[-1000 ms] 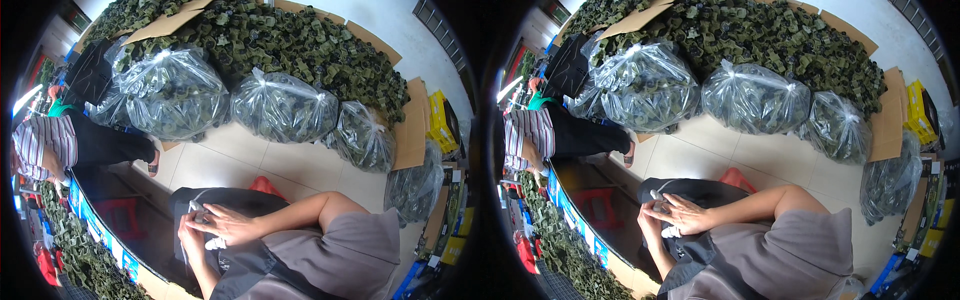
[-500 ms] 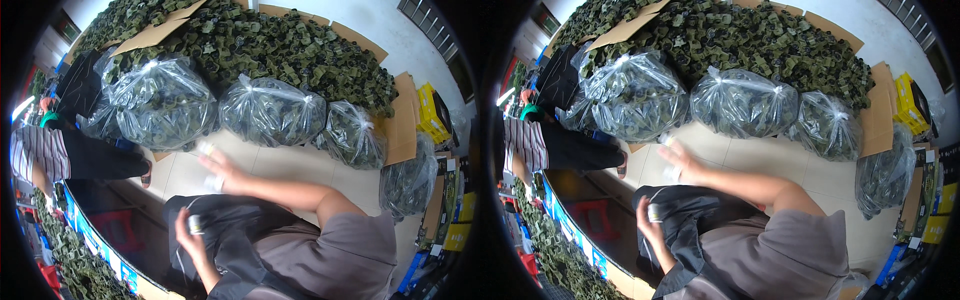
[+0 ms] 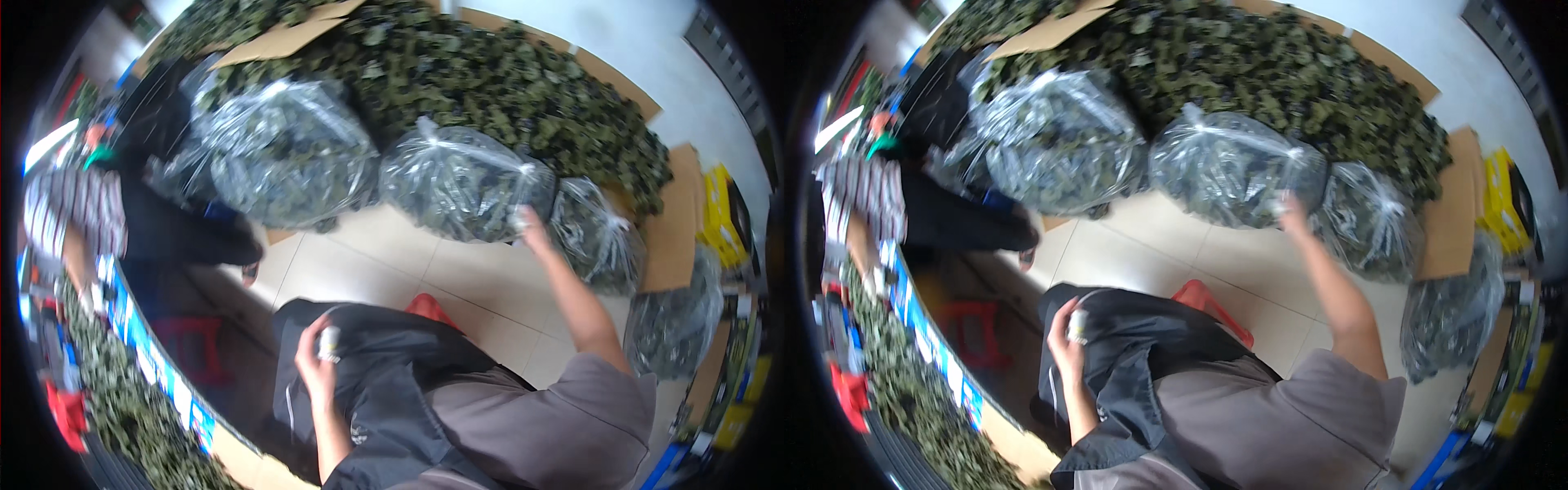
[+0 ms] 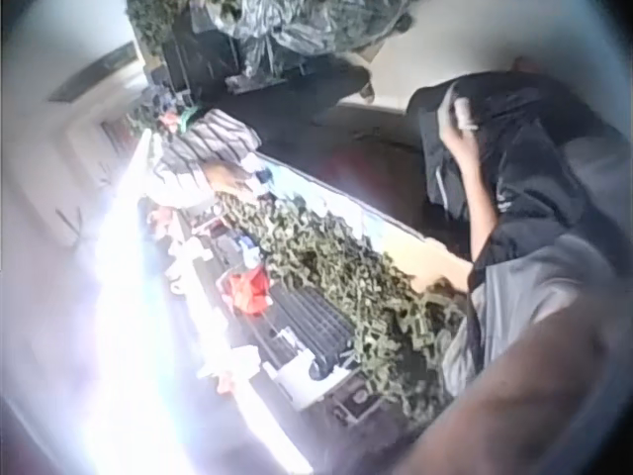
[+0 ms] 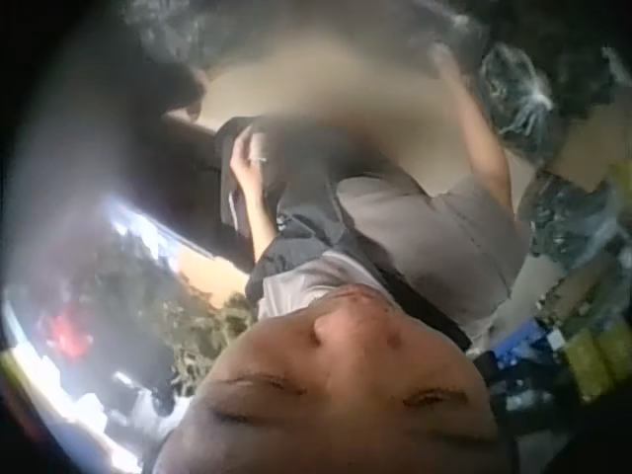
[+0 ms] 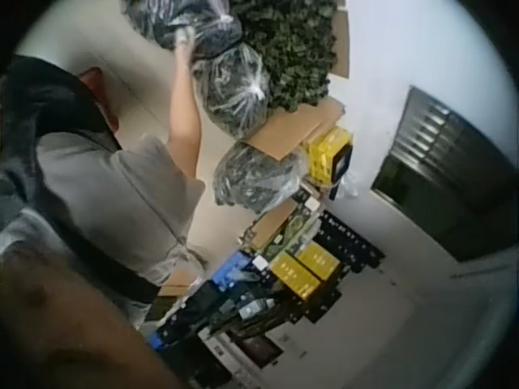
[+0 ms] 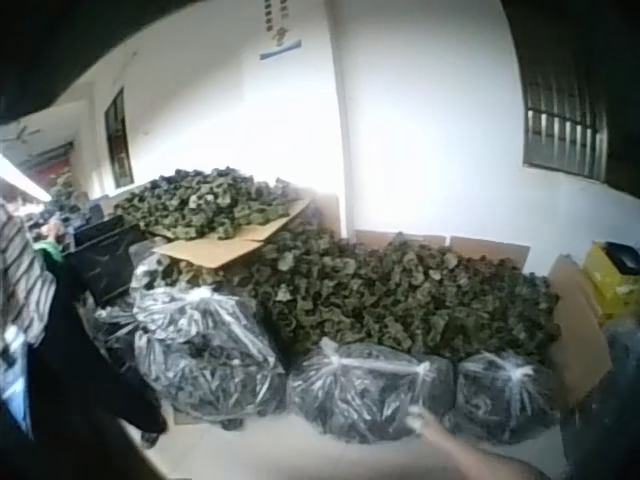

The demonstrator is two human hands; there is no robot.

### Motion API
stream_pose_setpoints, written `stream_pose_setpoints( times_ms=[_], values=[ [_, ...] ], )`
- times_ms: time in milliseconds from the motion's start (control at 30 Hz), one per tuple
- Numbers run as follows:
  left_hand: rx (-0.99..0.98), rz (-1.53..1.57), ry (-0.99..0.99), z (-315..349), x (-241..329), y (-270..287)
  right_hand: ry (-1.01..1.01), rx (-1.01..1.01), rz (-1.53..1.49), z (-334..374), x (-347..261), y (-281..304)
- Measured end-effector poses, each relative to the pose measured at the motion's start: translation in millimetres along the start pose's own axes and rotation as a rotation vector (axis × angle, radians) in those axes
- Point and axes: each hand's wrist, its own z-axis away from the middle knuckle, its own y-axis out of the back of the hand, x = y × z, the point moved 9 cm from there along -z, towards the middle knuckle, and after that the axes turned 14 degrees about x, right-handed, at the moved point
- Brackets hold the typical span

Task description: The person sits in a workshop environment and repeatedly picks up green plastic parts from a large pile on a table. They wipe each part individually with a white cloth or tissue, then place the cleaned part into a pile on their lap. The person continues this repetitive cleaning process throughout the video.

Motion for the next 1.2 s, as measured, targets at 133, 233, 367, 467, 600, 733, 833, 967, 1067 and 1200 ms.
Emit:
stream_pose_setpoints(
  times_ms=[133,233,367,467,600,733,833,967,1067,1200],
  values=[
    [-0.066,0.348,0.287,-1,-36,-15,-0.506,-1.078,-1.217,213,-215,-185],
    [0.057,0.893,0.404,2,-43,1,-0.697,-1.468,-1.237,322,-292,-201],
    [0.222,1.168,0.295,8,-48,51,-0.544,-1.719,-1.181,371,-328,-219],
    [0.41,1.29,0.316,7,-55,74,-0.412,-1.645,-1.017,383,-331,-237],
    [0.532,1.236,0.307,11,-71,92,-0.065,-1.564,-0.835,396,-341,-238],
    [0.55,1.4,0.347,15,-73,98,1.194,-0.819,-0.587,397,-384,-211],
    [0.573,1.422,0.383,17,-77,99,1.461,-0.708,-0.571,420,-394,-210],
    [0.593,1.366,0.456,21,-95,93,1.635,-0.663,-0.513,431,-395,-228],
    [0.433,1.125,0.292,24,-83,107,1.518,-0.731,-0.565,416,-397,-233],
    [0.717,0.047,-0.189,30,-21,176,1.354,-0.913,-0.634,413,-405,-223]
  ],
)
